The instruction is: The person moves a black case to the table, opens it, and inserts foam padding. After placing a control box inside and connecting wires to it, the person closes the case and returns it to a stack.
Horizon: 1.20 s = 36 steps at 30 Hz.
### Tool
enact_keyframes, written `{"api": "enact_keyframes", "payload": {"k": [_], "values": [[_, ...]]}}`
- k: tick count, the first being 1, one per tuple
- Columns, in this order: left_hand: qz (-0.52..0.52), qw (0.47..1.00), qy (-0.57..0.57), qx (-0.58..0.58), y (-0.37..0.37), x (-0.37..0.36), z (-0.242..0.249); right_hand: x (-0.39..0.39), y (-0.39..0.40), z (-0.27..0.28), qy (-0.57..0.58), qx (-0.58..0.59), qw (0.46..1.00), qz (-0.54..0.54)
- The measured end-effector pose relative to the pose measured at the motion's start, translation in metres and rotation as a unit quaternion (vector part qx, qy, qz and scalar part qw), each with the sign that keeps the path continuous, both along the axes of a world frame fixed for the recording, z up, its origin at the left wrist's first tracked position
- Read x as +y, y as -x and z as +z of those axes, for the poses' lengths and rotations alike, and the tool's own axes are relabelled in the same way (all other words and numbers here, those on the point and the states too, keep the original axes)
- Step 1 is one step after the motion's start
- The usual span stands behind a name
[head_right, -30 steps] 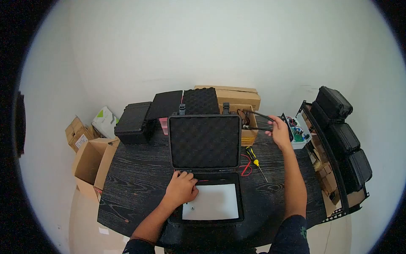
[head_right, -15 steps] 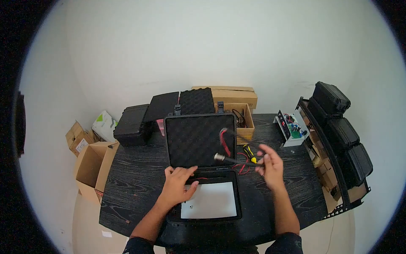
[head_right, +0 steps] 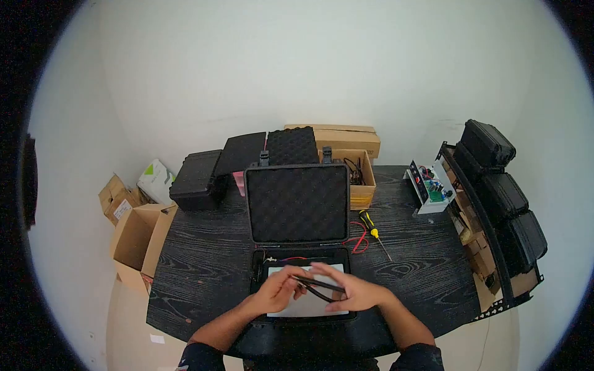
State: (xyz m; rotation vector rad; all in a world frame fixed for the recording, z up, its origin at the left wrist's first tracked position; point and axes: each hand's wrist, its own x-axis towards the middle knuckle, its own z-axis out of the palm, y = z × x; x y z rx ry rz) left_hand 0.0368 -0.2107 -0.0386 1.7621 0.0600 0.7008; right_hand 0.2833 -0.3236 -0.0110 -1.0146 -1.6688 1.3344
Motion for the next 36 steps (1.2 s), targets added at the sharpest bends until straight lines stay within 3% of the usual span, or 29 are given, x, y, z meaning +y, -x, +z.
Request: {"api": "enact_keyframes", "payload": {"k": [1, 3, 4, 7, 8, 11, 12, 16, 19, 24, 30, 36], "values": [[-0.025, 1.000, -0.009, 0.012, 0.000, -0.003, 0.004, 0.004, 0.001, -0.002, -0.013, -0.050, 0.998, 0.027], [-0.028, 0.999, -0.008, 0.038, 0.002, -0.002, 0.011, 0.008, 0.003, 0.006, 0.105, -0.062, 0.990, 0.077], [-0.026, 0.999, -0.010, 0.033, 0.003, 0.002, 0.009, 0.009, 0.007, 0.010, 0.092, -0.017, 0.994, 0.058], [0.036, 0.999, -0.004, -0.017, 0.003, 0.006, 0.015, 0.028, 0.003, 0.020, -0.058, -0.171, 0.983, 0.035], [0.066, 0.997, 0.002, -0.039, 0.001, 0.008, 0.019, 0.031, 0.008, 0.030, -0.064, -0.233, 0.970, -0.016], [0.189, 0.972, -0.129, 0.047, 0.005, 0.031, 0.028, 0.054, 0.015, 0.012, -0.264, -0.379, 0.877, -0.129], [0.233, 0.958, -0.156, 0.059, 0.005, 0.036, 0.030, 0.063, 0.019, 0.013, -0.261, -0.403, 0.865, -0.141], [0.248, 0.900, -0.308, 0.181, 0.017, 0.060, 0.023, 0.097, 0.024, -0.015, -0.314, -0.441, 0.832, -0.123], [0.248, 0.878, -0.342, 0.225, 0.024, 0.064, 0.012, 0.101, 0.029, -0.030, -0.335, -0.457, 0.814, -0.125], [0.276, 0.870, -0.351, 0.210, 0.019, 0.062, 0.003, 0.083, 0.021, -0.022, -0.353, -0.417, 0.814, -0.196], [0.274, 0.853, -0.385, 0.219, 0.015, 0.063, -0.003, 0.059, 0.012, -0.032, -0.355, -0.419, 0.774, -0.316], [0.290, 0.821, -0.422, 0.254, 0.018, 0.057, 0.002, 0.055, 0.012, -0.041, -0.282, -0.361, 0.819, -0.347]]}}
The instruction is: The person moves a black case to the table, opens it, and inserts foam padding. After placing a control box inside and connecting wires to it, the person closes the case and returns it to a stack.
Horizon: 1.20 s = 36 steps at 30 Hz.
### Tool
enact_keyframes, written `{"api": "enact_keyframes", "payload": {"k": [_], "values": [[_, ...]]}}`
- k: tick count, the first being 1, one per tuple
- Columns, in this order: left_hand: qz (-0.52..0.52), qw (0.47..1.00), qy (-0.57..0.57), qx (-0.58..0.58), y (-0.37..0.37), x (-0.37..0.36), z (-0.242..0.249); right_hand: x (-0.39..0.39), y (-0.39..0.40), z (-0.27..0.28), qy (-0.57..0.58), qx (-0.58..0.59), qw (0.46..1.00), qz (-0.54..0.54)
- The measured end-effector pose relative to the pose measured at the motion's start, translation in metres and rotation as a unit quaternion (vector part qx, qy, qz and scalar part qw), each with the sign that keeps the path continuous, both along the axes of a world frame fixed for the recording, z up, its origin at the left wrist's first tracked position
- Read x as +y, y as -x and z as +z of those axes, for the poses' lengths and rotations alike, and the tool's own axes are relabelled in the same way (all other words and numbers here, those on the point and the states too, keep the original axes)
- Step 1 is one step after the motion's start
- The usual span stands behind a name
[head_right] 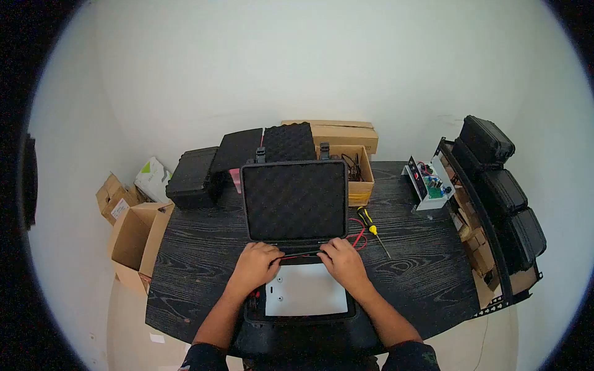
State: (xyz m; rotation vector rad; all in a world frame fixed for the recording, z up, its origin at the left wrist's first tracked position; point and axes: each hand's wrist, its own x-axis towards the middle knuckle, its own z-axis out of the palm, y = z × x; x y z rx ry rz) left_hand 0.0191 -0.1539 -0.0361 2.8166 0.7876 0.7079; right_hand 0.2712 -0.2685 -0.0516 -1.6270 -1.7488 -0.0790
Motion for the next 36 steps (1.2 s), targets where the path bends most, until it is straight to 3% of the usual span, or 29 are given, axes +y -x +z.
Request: {"api": "enact_keyframes", "payload": {"k": [10, 16, 21, 24, 27, 28, 29, 31, 34, 36], "values": [[0.066, 0.997, -0.045, 0.014, 0.005, -0.013, 0.002, -0.005, -0.002, 0.000, 0.017, -0.038, 0.999, 0.017], [0.022, 1.000, -0.014, 0.015, 0.018, -0.021, -0.001, -0.005, -0.004, -0.005, 0.016, -0.107, 0.994, 0.001], [0.056, 0.994, 0.045, -0.084, 0.021, -0.023, -0.006, -0.003, -0.002, 0.000, 0.061, -0.088, 0.994, -0.014], [0.042, 0.996, 0.062, -0.049, 0.028, -0.024, -0.017, -0.002, -0.004, -0.002, 0.018, 0.012, 1.000, -0.007], [0.027, 0.993, 0.100, -0.052, 0.028, -0.028, -0.015, 0.009, -0.020, -0.005, -0.109, 0.143, 0.984, -0.014], [0.023, 0.990, 0.121, -0.065, 0.028, -0.031, -0.014, 0.012, -0.027, -0.002, -0.102, 0.184, 0.977, -0.021], [0.021, 0.991, 0.117, -0.060, 0.029, -0.031, -0.012, 0.018, -0.039, -0.003, -0.120, 0.136, 0.983, -0.041], [0.014, 0.993, 0.109, -0.050, 0.029, -0.030, -0.008, 0.032, -0.058, -0.009, -0.041, 0.318, 0.947, -0.003], [0.013, 0.990, 0.131, -0.042, 0.029, -0.029, -0.004, 0.057, -0.069, 0.003, -0.025, 0.457, 0.884, 0.098], [-0.008, 0.984, 0.162, -0.078, 0.032, -0.026, -0.010, 0.064, -0.072, 0.020, -0.018, 0.481, 0.867, 0.130]]}}
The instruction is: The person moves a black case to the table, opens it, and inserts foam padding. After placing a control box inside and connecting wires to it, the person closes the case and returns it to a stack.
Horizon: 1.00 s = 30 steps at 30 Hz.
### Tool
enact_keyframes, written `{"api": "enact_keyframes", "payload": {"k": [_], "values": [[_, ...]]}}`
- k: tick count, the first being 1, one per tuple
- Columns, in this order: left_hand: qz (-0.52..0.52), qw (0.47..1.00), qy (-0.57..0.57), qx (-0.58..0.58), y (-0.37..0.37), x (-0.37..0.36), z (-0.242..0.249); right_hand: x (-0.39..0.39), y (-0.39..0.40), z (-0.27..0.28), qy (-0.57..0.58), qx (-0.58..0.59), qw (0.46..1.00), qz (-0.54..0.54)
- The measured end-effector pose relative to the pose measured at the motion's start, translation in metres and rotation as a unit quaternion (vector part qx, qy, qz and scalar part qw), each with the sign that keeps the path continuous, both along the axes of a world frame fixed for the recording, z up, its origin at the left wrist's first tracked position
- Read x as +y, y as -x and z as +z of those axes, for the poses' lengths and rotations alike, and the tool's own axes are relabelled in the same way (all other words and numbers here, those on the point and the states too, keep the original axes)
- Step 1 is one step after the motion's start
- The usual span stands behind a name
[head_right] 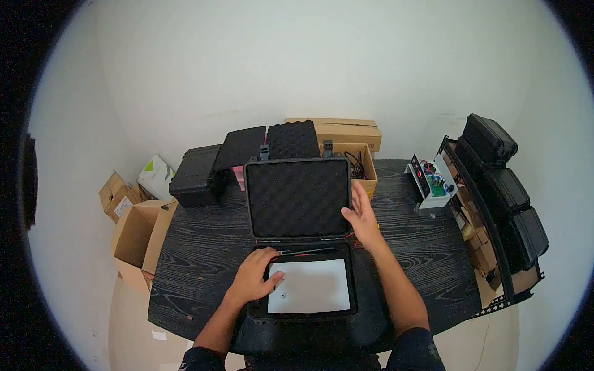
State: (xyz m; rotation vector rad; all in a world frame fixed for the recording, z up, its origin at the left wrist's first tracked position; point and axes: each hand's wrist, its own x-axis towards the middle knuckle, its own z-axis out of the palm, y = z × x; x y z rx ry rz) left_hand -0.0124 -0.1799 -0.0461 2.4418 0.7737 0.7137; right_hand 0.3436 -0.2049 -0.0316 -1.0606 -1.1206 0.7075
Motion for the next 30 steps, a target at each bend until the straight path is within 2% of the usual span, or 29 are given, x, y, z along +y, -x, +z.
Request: {"api": "enact_keyframes", "payload": {"k": [2, 6, 12, 15, 17, 19, 21, 22, 25, 30], "values": [[-0.011, 0.999, 0.024, -0.041, 0.007, 0.000, -0.006, -0.004, 0.005, 0.016, -0.004, 0.021, 1.000, 0.015], [-0.026, 0.989, 0.078, -0.123, 0.019, -0.013, -0.009, -0.024, 0.008, 0.017, -0.033, -0.010, 0.999, -0.007], [-0.015, 0.956, 0.168, -0.239, 0.039, -0.043, -0.021, -0.094, 0.038, 0.042, -0.070, -0.050, 0.996, -0.031], [-0.008, 0.928, 0.221, -0.302, 0.048, -0.062, -0.031, -0.131, 0.046, 0.053, -0.033, -0.227, 0.973, 0.010], [-0.004, 0.904, 0.255, -0.342, 0.051, -0.071, -0.037, -0.154, 0.053, 0.076, -0.008, -0.337, 0.938, 0.085], [-0.005, 0.911, 0.212, -0.353, 0.051, -0.077, -0.044, -0.170, 0.055, 0.067, 0.079, -0.355, 0.923, 0.128], [-0.016, 0.939, 0.147, -0.311, 0.059, -0.079, -0.056, -0.181, 0.056, 0.056, 0.130, -0.410, 0.891, 0.149], [-0.022, 0.950, 0.115, -0.288, 0.064, -0.079, -0.062, -0.186, 0.057, 0.052, 0.166, -0.401, 0.884, 0.173], [-0.018, 0.963, 0.086, -0.256, 0.072, -0.081, -0.072, -0.199, 0.064, 0.046, 0.206, -0.433, 0.860, 0.177], [-0.024, 0.973, 0.054, -0.224, 0.080, -0.080, -0.076, -0.208, 0.065, 0.027, 0.198, -0.380, 0.888, 0.166]]}}
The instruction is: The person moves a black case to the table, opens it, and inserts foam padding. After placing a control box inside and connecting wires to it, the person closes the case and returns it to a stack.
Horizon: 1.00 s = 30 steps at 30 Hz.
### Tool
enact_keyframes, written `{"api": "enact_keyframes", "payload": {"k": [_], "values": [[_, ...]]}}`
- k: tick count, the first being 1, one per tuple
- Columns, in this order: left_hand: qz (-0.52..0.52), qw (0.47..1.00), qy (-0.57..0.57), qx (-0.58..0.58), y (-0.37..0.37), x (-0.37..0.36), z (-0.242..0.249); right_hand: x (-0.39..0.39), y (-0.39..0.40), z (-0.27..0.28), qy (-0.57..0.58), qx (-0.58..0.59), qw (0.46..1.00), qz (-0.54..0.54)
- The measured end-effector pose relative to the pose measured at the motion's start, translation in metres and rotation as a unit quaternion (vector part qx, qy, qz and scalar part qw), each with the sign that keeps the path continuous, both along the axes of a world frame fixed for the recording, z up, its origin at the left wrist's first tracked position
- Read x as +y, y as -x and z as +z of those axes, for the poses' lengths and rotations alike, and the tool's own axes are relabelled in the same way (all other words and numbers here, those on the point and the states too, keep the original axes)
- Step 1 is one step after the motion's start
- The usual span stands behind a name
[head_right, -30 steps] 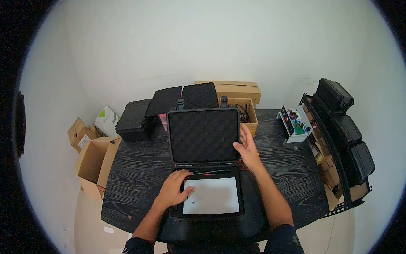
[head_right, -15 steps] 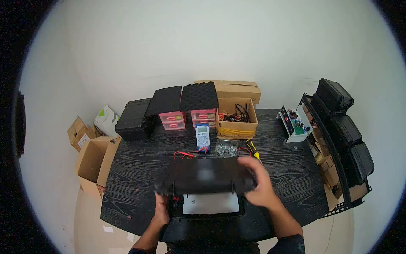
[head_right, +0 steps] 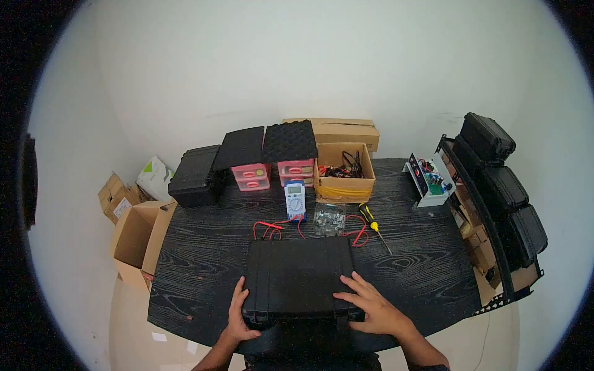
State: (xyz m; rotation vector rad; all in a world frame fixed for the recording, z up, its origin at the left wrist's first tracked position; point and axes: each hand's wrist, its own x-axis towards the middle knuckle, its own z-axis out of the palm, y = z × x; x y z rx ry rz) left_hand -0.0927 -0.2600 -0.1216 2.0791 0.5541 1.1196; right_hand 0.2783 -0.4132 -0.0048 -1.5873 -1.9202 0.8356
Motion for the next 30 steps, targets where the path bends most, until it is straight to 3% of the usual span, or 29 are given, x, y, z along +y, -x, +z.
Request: {"api": "enact_keyframes", "payload": {"k": [11, 14, 18, 24, 30], "values": [[0.074, 0.962, -0.244, 0.093, 0.004, 0.002, 0.001, -0.004, -0.003, -0.050, -0.099, -0.065, 0.993, -0.001], [0.084, 0.954, -0.266, 0.108, 0.005, 0.001, 0.008, -0.004, -0.001, -0.060, -0.175, 0.005, 0.985, 0.003], [0.055, 0.928, -0.342, 0.138, 0.012, 0.014, 0.001, -0.003, -0.004, -0.060, -0.191, 0.042, 0.981, 0.011], [0.072, 0.947, -0.296, 0.102, 0.007, 0.006, 0.008, 0.002, 0.001, -0.089, -0.257, 0.021, 0.966, -0.032], [0.029, 0.917, -0.355, 0.181, 0.009, 0.012, 0.033, 0.003, 0.002, -0.093, -0.274, 0.007, 0.960, -0.050]]}}
